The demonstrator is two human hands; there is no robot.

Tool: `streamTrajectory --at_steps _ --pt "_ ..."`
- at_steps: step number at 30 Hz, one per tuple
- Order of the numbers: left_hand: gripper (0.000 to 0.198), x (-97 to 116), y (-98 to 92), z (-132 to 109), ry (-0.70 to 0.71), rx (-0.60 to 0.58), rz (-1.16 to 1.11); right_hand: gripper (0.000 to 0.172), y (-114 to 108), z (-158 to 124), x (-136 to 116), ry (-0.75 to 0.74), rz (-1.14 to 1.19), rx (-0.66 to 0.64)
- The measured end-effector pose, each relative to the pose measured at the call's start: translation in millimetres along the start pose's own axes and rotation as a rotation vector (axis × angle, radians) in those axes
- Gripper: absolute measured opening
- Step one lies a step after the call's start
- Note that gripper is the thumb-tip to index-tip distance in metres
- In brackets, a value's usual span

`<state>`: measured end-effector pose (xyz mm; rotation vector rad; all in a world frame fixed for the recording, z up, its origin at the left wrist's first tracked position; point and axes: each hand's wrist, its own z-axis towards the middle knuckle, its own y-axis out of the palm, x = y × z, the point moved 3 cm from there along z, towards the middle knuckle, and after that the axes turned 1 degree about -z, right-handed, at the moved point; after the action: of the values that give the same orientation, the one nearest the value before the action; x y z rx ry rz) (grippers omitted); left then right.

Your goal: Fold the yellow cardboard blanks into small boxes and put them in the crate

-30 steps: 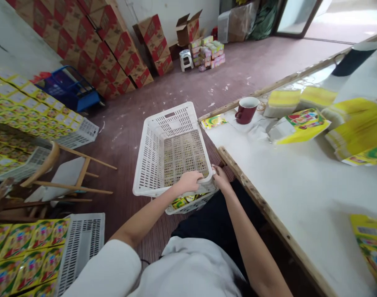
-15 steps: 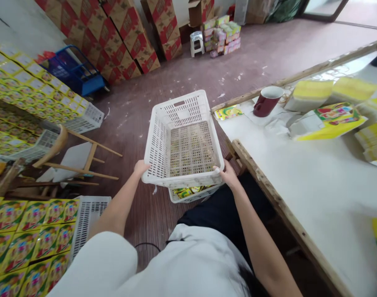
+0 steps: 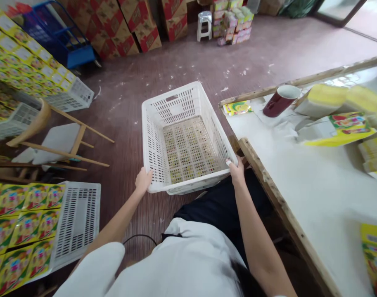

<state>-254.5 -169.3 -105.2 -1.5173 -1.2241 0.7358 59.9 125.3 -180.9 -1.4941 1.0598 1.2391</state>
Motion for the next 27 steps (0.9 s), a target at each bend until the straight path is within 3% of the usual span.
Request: streamTrajectory --at_steps 9,19,27 --pt "0.026 5.7 -7.9 -1.6 0.071 0.009 -0.071 0.053 -11.7 15.4 -7.9 -0.022 -0.003 0.032" --pt "0.035 8.0 -6.1 20.1 0.028 0.024 -0.074 0.052 10.5 13.0 -6.2 0.021 -0.057 -0.118" --pt "0.036 2.3 -0.9 -0.2 -0.017 0.034 -0.044 0.049 5.3 -4.3 -3.1 0.025 -0.066 -0.096"
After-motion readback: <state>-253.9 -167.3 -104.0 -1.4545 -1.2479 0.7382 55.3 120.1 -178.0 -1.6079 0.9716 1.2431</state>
